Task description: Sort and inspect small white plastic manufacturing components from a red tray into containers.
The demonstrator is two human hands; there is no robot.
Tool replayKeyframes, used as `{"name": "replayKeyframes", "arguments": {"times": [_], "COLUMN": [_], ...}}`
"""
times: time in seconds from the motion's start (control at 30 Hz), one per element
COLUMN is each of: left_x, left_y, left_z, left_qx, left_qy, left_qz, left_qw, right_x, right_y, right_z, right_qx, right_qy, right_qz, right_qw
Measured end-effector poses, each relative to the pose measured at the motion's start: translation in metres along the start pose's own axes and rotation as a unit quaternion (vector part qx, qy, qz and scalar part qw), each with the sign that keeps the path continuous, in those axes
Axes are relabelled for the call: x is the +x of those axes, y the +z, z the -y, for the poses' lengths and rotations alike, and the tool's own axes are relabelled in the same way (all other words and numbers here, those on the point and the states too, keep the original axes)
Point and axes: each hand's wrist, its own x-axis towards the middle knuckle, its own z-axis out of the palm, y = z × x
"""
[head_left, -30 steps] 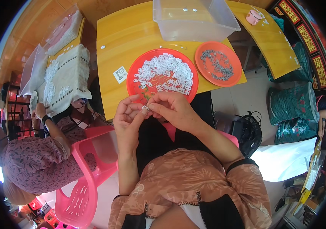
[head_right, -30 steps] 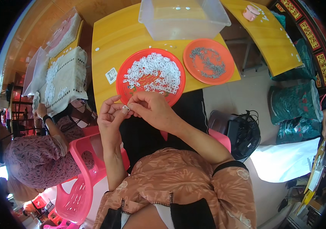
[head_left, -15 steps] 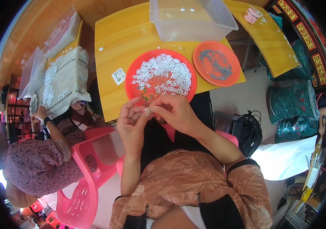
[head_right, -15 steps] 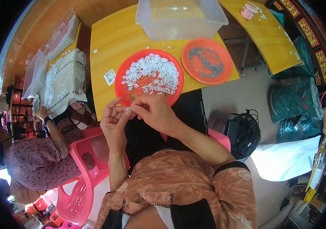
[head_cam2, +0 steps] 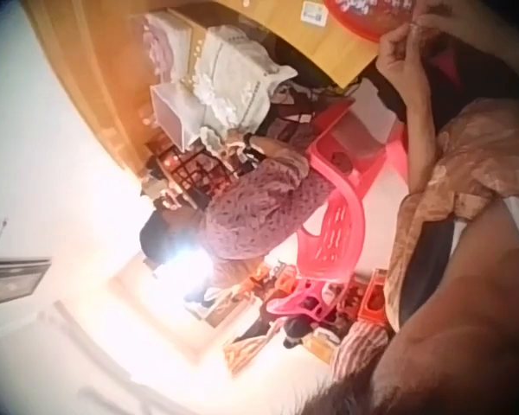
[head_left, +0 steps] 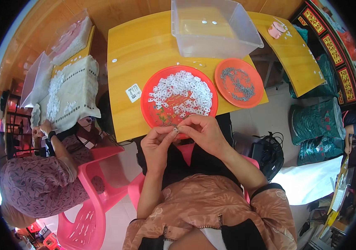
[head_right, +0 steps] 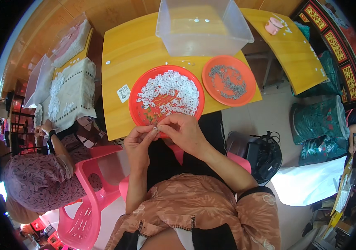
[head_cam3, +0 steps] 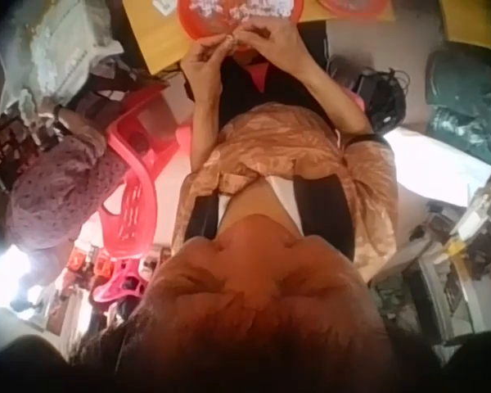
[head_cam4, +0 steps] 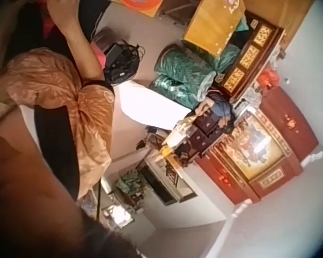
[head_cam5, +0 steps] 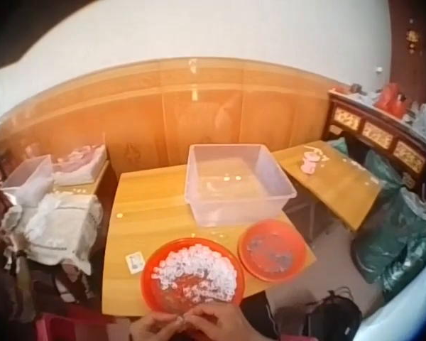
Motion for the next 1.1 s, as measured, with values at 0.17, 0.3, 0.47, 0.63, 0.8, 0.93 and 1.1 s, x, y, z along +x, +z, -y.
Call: {"name": "replayKeyframes", "arguments": {"times": [0.17,0.3,0.47,0.63,0.8,0.93,1.1], "left_x": [0.005,0.006,0.01,0.016,0.018,0.018,0.015], "left_y": [-0.005,-0.005,-0.012,-0.015,-0.022,-0.021,-0.025], "left_z": [0.01,0.019,0.022,0.01,0.01,0.011,0.012], "left_qx": [0.027,-0.022,-0.054,-0.062,-0.081,-0.089,-0.086], "left_qy": [0.024,0.023,0.006,-0.008,-0.013,-0.004,0.015], "left_qz": [0.01,-0.016,-0.027,-0.05,-0.06,-0.052,-0.05], "left_qw": [0.999,0.999,0.998,0.997,0.995,0.995,0.995], "right_x": [0.001,0.002,0.006,0.018,0.026,0.027,0.024], "right_y": [0.004,0.015,0.027,0.024,0.03,0.03,0.036], "right_z": [0.003,-0.003,-0.009,0.003,0.008,0.003,0.002], "right_qx": [-0.09,-0.076,0.07,0.058,0.067,-0.003,-0.072], "right_qy": [-0.015,-0.001,0.048,0.077,0.077,0.061,0.015], "right_qz": [-0.025,-0.034,-0.07,-0.034,-0.018,-0.01,-0.016], "right_qw": [0.996,0.997,0.994,0.995,0.995,0.998,0.997]}}
